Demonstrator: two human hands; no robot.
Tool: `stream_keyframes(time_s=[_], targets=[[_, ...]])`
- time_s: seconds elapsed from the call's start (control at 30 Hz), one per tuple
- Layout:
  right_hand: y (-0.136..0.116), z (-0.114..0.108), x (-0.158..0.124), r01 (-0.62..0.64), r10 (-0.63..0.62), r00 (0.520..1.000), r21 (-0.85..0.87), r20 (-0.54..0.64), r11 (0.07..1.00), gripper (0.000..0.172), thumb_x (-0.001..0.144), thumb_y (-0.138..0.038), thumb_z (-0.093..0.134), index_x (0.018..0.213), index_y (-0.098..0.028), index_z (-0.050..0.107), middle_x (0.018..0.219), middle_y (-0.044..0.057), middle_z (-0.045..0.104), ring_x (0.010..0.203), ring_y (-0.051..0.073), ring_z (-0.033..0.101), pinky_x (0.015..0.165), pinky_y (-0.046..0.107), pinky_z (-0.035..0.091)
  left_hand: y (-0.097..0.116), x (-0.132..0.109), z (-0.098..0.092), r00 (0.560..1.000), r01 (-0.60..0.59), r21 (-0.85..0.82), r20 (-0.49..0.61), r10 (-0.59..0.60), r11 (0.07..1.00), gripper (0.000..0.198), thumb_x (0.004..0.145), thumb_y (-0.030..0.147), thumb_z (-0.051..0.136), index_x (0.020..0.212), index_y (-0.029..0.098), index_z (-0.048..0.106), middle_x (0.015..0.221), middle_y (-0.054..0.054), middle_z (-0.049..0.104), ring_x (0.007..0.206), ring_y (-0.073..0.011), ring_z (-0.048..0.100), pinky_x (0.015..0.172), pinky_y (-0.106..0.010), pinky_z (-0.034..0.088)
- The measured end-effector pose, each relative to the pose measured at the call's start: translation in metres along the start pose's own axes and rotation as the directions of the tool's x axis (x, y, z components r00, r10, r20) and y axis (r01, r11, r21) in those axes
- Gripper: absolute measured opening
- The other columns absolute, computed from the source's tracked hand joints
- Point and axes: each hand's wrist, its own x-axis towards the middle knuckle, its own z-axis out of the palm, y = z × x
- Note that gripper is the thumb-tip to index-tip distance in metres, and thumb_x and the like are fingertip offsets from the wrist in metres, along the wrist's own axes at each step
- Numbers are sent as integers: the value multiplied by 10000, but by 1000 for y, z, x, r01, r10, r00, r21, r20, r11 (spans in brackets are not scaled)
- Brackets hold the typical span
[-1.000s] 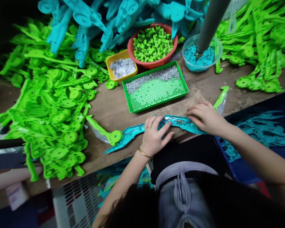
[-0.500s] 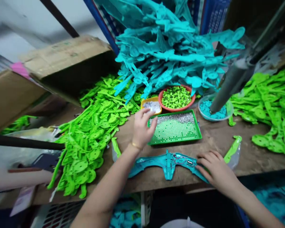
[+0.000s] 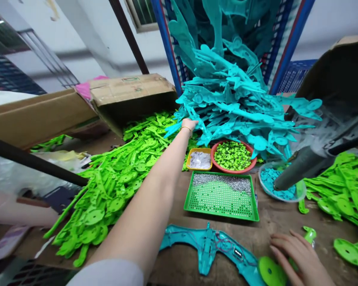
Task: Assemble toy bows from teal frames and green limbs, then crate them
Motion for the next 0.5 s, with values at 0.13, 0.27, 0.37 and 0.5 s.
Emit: stream_keyframes(time_s=[0.13,0.27,0.37,0.5], targets=[[-4,-4,11,-10,10,1000,29,-3,1000,218,948,-382,446,924,-253,619,854,-22,737,776,142,703,806,315,502,12,7,-31,999,27,-101,-21,-29,995,371,915,373,584,1214,156,558,1214,-92,587,1041,-213,608,869,-418,542],[-20,3,22,-29,22,998,114,65,993,156,934,-337,482,939,-256,615,872,-20,729,791,142,693,865,336,498,20,-5,-81,1000,-8,-214,21,12,977,218,914,223,558,1103,119,588,964,-71,654,827,-168,660,742,-350,573],[-38,8,32,-58,31,989,188,143,981,144,933,-308,489,940,-252,622,884,-8,723,817,148,683,879,357,503,22,-22,-110,996,-61,-267,52,77,962,272,800,26,532,1041,137,592,725,-18,632,641,-152,658,674,-330,579],[-48,7,56,-129,44,948,254,315,959,179,942,-308,472,958,-238,636,948,36,710,883,172,660,837,364,515,17,-46,-145,992,-111,-281,27,123,953,410,722,-27,525,1057,201,594,664,28,594,572,-128,636,688,-320,586]])
